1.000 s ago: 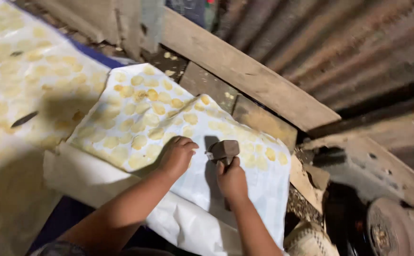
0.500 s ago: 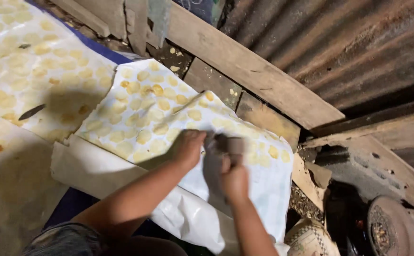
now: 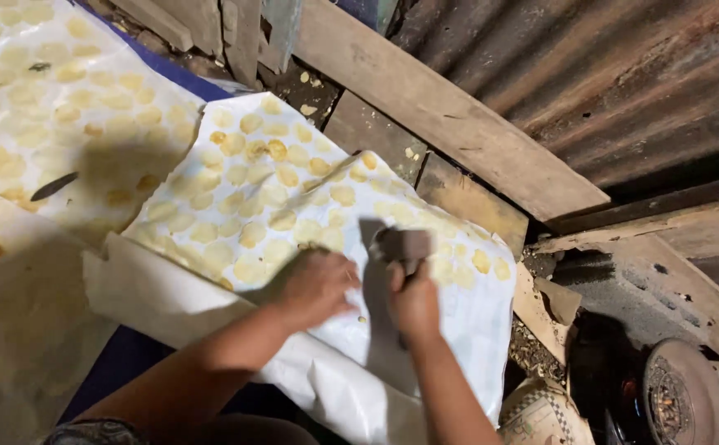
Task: Cracking nuts using a stone and then flattening them with a wooden mallet
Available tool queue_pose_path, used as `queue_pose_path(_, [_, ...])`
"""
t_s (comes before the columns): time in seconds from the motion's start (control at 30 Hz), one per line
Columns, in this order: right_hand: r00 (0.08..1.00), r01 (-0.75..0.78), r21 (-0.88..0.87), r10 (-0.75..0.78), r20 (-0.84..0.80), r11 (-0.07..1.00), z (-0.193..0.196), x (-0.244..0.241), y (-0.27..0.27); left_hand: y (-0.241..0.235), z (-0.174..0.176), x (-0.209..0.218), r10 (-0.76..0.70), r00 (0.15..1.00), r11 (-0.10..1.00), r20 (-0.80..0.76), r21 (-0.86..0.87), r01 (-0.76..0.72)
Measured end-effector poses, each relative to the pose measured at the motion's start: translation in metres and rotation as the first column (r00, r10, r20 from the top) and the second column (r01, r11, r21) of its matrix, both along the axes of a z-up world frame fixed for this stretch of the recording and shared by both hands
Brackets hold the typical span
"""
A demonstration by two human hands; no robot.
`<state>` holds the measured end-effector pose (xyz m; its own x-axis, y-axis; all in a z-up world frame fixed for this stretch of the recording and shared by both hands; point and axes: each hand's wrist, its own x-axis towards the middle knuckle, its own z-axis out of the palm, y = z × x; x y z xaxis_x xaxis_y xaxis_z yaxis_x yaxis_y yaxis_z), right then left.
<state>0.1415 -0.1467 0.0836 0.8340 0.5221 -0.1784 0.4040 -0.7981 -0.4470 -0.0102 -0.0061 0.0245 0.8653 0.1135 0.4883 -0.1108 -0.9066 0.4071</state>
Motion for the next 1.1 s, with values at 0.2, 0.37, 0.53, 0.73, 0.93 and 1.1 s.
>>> queue_pose_path(0.2, [0.984, -0.132, -0.071, 0.122, -0.127, 0.989, 0.018, 0.054, 0.012, -0.031, -0.019, 0.013, -0.324, 0.942, 0.918, -0.084, -0.269, 0.292])
queue_pose_path(0.37, [0.998, -0.024, -0.06, 0.02, -0.067, 0.998, 0.018, 0.007, -0.01, -0.026, -0.015, 0.009, -0.114, 0.988, 0.99, -0.101, -0.092, 0.104])
queue_pose_path(0.53, [0.992, -0.012, -0.039, 0.007, -0.123, 0.999, 0.018, 0.026, -0.018, 0.005, -0.053, 0.078, 0.421, 0.905, 0.899, -0.066, 0.163, -0.406])
queue_pose_path(0.73, [0.991, 0.127, 0.321, -0.108, -0.078, 0.938, 0.108, 0.016, 0.015, 0.025, -0.048, 0.13, 0.3, 0.888, 0.922, -0.349, -0.131, -0.364])
queue_pose_path(0.93, [0.989, 0.022, 0.342, -0.07, 0.129, 0.939, 0.007, 0.022, 0.034, 0.046, -0.033, 0.096, 0.305, 0.829, 0.839, -0.469, -0.279, -0.466])
queue_pose_path(1.1, [0.994, -0.088, -0.095, 0.094, 0.052, 0.992, -0.037, 0.043, 0.03, 0.073, -0.074, -0.001, 0.36, 0.918, 0.846, -0.169, -0.355, -0.397])
